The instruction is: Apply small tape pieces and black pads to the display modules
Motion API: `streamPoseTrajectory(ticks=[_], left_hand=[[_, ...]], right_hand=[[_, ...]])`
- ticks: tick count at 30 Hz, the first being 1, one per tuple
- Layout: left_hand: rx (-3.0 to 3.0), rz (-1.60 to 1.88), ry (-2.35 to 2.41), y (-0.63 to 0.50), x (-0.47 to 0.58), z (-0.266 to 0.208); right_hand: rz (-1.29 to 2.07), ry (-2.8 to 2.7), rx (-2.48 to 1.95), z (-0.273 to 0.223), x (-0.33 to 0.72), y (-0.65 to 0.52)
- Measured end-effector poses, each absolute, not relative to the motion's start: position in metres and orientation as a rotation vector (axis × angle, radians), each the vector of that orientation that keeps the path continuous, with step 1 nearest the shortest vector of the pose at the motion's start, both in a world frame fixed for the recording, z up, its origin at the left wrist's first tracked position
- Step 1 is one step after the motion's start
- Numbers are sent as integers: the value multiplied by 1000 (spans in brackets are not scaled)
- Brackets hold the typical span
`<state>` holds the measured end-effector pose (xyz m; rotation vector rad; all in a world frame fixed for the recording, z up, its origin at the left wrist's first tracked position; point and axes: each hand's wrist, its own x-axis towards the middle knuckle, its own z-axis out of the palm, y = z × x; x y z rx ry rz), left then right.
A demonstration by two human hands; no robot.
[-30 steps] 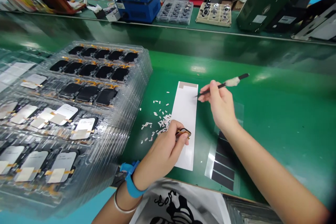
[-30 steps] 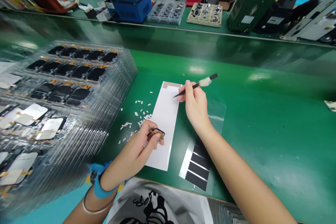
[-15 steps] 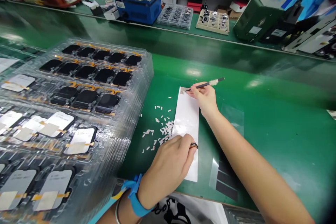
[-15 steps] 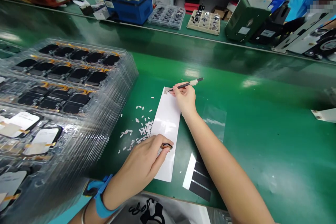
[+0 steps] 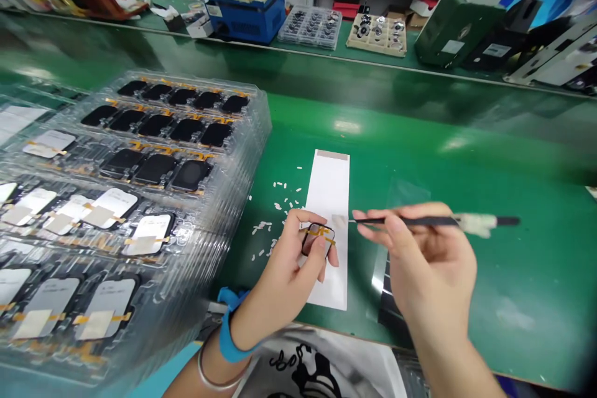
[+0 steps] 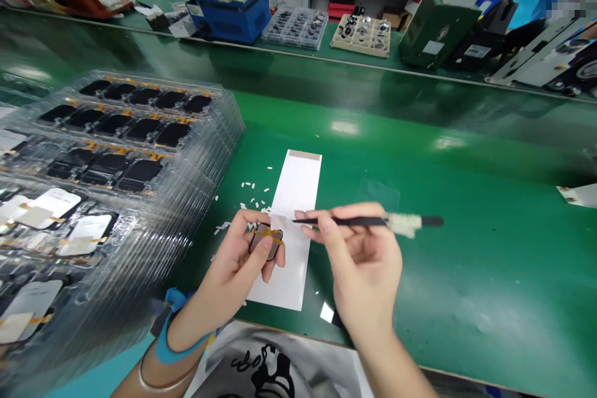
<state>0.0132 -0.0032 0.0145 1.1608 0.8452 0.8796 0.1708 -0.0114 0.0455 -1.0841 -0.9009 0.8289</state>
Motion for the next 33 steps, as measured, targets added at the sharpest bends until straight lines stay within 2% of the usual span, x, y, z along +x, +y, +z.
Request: streamPoseTrajectory(ticks=[12, 33], left_hand=[[1145, 1000, 766, -12, 25, 7], [1109, 1078, 717, -16, 32, 4]], right_hand=[[753, -772, -1082, 13, 148, -37], [721, -784, -999, 10, 142, -37]])
